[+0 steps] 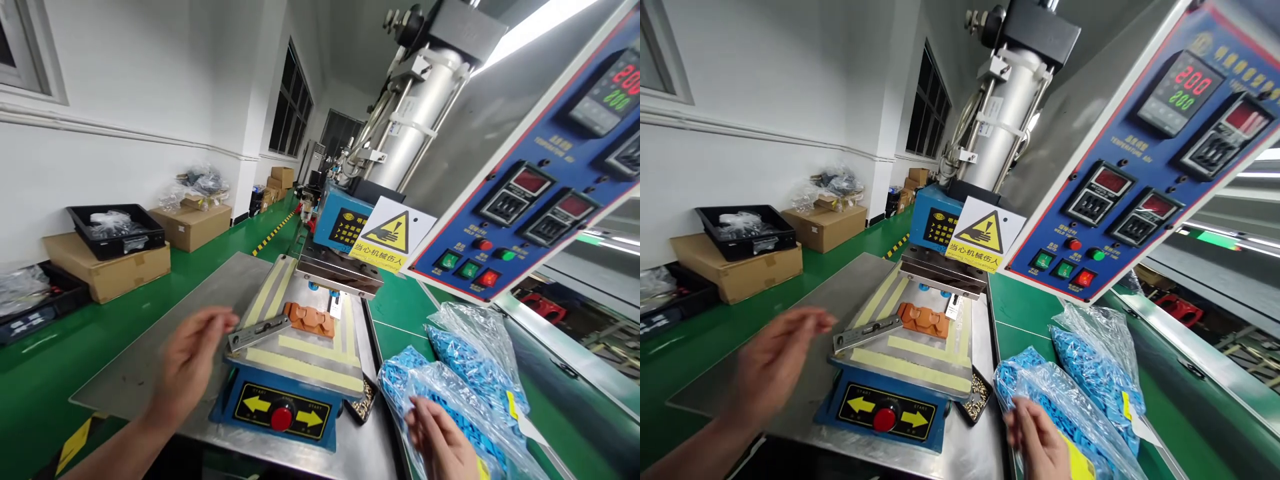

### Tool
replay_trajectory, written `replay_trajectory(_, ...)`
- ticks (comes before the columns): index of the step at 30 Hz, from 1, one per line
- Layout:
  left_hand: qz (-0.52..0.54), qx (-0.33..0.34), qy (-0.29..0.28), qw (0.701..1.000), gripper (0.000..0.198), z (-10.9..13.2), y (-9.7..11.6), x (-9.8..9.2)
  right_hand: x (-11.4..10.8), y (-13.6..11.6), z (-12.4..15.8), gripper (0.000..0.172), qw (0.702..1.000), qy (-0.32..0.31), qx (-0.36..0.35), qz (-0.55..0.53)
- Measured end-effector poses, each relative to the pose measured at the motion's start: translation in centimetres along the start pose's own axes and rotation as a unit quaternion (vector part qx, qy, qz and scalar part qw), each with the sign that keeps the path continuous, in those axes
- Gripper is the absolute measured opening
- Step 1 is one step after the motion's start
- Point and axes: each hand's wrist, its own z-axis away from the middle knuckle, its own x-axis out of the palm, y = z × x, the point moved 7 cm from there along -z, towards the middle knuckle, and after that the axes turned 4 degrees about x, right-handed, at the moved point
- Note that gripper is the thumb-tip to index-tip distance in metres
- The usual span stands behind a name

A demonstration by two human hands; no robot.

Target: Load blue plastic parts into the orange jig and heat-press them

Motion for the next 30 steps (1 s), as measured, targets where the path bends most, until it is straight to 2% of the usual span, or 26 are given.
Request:
replay_trajectory(2, 0.058, -0.108, -0.116, 0.986, 0.034, -0.6, -0.1, 4.8, 4.7, -1.7, -0.8, 0.033, 0.997, -0.058, -0.012, -0.039)
replay_trajectory(4, 0.144, -0.218, -0.154, 0.953, 0.029, -0.9, -1.1, 8.7, 9.7, -2.9, -1.9, 0.03, 0.99, -0.114, -0.012, -0.078)
replay_trajectory(7, 0.216, -0.316, -0.144, 0.913, 0.015, -1.6, -2.7, 12.7, 15.9, -3.3, -4.0, 0.024, 0.974, -0.165, 0.042, -0.149)
replay_trajectory(10, 0.228, -0.325, -0.136, 0.908, 0.014, -2.6, -3.2, 14.8, 19.4, -3.3, -5.7, 0.019, 0.964, -0.185, 0.089, -0.17)
replay_trajectory(14, 0.224, -0.319, -0.143, 0.91, 0.019, -3.2, -2.9, 16.2, 21.4, -3.6, -6.8, 0.026, 0.96, -0.207, 0.084, -0.171)
replay_trajectory(18, 0.247, -0.343, -0.14, 0.895, 0.019, -3.2, -3.1, 17.0, 22.2, -3.6, -7.1, 0.027, 0.956, -0.218, 0.091, -0.172)
replay_trajectory(22, 0.258, -0.367, -0.134, 0.884, 0.017, -3.1, -3.5, 17.2, 22.5, -3.8, -7.2, 0.023, 0.961, -0.207, 0.092, -0.161)
replay_trajectory(30, 0.248, -0.381, -0.124, 0.882, 0.017, -3.7, -3.4, 17.3, 22.3, -4.5, -7.5, 0.021, 0.971, -0.182, 0.091, -0.128)
